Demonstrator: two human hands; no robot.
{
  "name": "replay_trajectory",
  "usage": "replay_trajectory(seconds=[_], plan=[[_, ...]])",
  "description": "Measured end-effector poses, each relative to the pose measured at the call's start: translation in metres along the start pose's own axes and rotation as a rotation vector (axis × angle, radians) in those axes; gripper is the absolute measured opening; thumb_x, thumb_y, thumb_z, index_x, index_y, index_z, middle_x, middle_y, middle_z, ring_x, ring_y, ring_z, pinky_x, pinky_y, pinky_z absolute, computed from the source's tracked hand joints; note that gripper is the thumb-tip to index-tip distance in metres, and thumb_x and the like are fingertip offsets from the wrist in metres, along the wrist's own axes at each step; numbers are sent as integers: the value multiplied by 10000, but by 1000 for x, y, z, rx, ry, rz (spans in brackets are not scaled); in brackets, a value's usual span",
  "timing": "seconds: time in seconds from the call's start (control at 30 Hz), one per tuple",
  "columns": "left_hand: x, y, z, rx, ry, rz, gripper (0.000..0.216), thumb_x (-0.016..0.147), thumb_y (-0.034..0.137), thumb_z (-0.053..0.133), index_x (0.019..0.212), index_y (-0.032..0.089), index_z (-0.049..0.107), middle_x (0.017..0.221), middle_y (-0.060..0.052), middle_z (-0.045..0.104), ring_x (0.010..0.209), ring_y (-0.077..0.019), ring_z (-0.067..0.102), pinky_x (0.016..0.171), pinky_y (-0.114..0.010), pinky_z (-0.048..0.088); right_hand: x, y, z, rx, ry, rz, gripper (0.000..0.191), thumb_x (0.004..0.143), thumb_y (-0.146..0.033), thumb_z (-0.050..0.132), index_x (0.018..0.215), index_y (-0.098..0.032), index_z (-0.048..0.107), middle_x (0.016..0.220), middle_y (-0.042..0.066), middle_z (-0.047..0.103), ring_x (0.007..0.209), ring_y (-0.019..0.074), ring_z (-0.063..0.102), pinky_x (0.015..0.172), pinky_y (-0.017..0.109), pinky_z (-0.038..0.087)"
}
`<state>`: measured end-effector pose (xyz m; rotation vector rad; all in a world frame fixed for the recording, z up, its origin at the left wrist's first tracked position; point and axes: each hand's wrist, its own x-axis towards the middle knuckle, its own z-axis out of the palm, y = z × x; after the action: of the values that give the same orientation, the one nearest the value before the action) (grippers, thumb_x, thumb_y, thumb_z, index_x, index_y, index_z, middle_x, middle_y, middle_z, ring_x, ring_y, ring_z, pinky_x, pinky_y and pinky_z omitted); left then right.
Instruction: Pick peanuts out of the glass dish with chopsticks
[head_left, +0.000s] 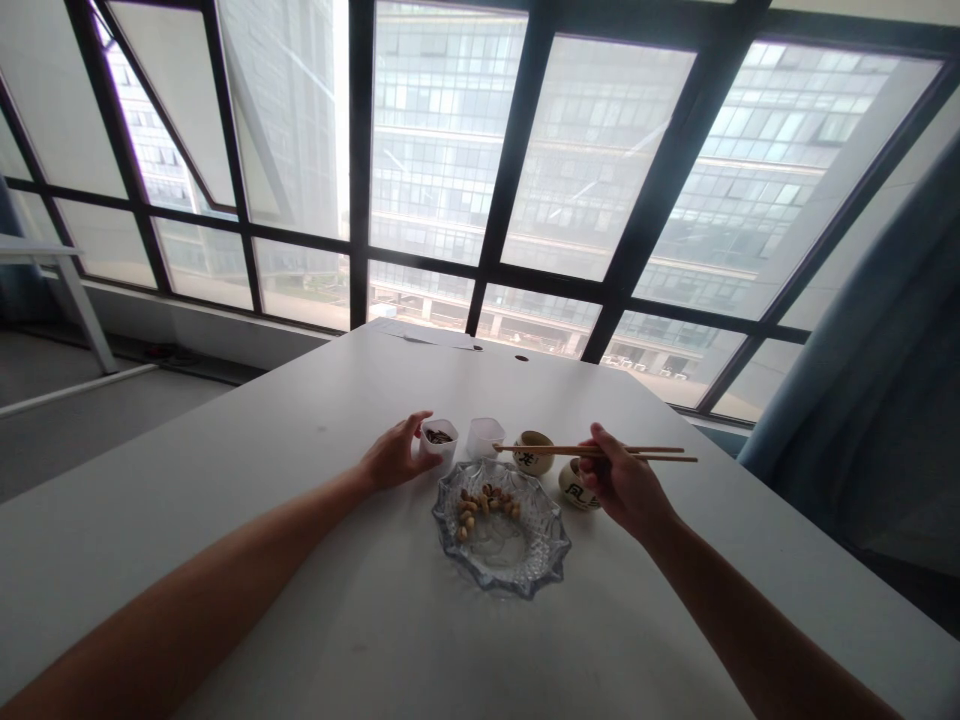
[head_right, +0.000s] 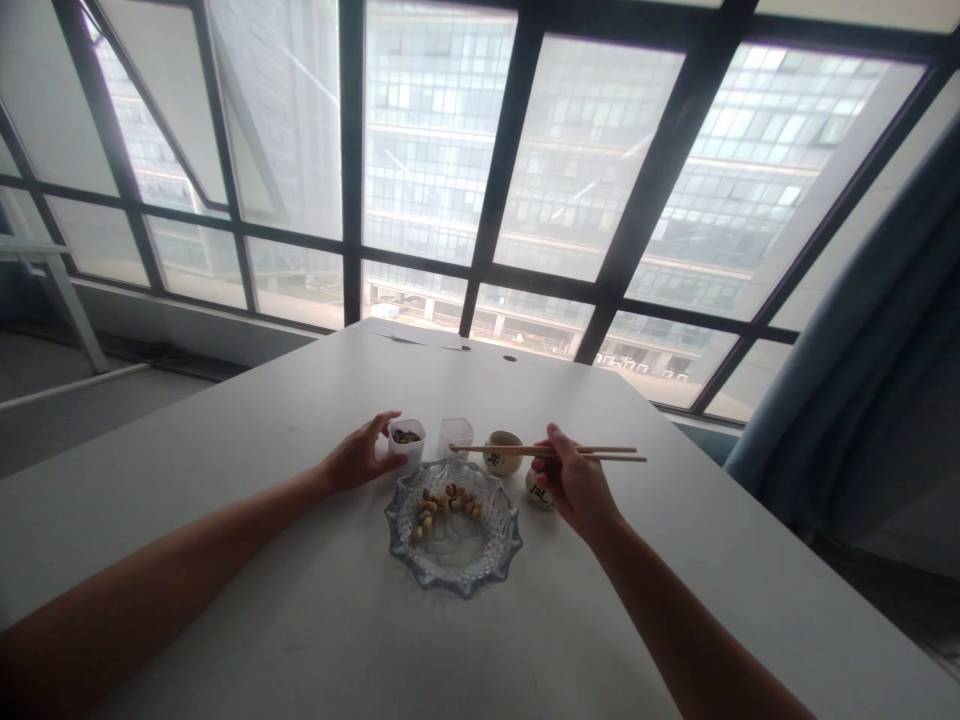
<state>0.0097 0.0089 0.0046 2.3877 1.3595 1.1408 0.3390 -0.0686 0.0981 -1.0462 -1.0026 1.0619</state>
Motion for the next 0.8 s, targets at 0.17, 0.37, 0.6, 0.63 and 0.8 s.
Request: replay_trajectory(seconds=[0.17,0.37,0.6,0.63,0.8], plan=[[0,2,0,-46,36,28,746,725,410,711,1388,223,423,1179,-126,657,948,-247,650,842,-402,548,-14,-4,0,-247,35,-344,471,750,-638,726,659,-179,671,483,35,628,370,143,552,337,261,450],[0,5,2,-70,57,64,739,719,368,699,1384,205,419,1199,-141,642,959,-252,646,830,-402,555,-36,-15,2,-477,-72,-533,444,856,-618,630,701,-210,708,538,51,676,412,164,598,413,302,519],[14,-4,-6,-89,-31,-32,868,739,572,699,1427,164,361,1218,-190,640,1065,-319,645,925,-498,519,-6,-30,-14,-204,52,-454,460,776,-617,718,659,-174,675,476,27,634,344,126,545,333,249,411],[21,0,-8,-76,-26,-12,874,755,620,671,1431,159,364,1273,-208,611,1135,-339,617,960,-520,496,-2,-33,-18,-181,66,-451,467,760,-621,728,650,-171,671,467,25,629,335,122,536,326,245,399],[69,59,0,92,-98,175,795,801,706,574,1378,167,487,1378,-198,558,1291,-380,492,1065,-574,376,13,-39,-37,-137,131,-471,466,741,-612,743,633,-166,661,449,18,616,324,111,523,316,233,378]])
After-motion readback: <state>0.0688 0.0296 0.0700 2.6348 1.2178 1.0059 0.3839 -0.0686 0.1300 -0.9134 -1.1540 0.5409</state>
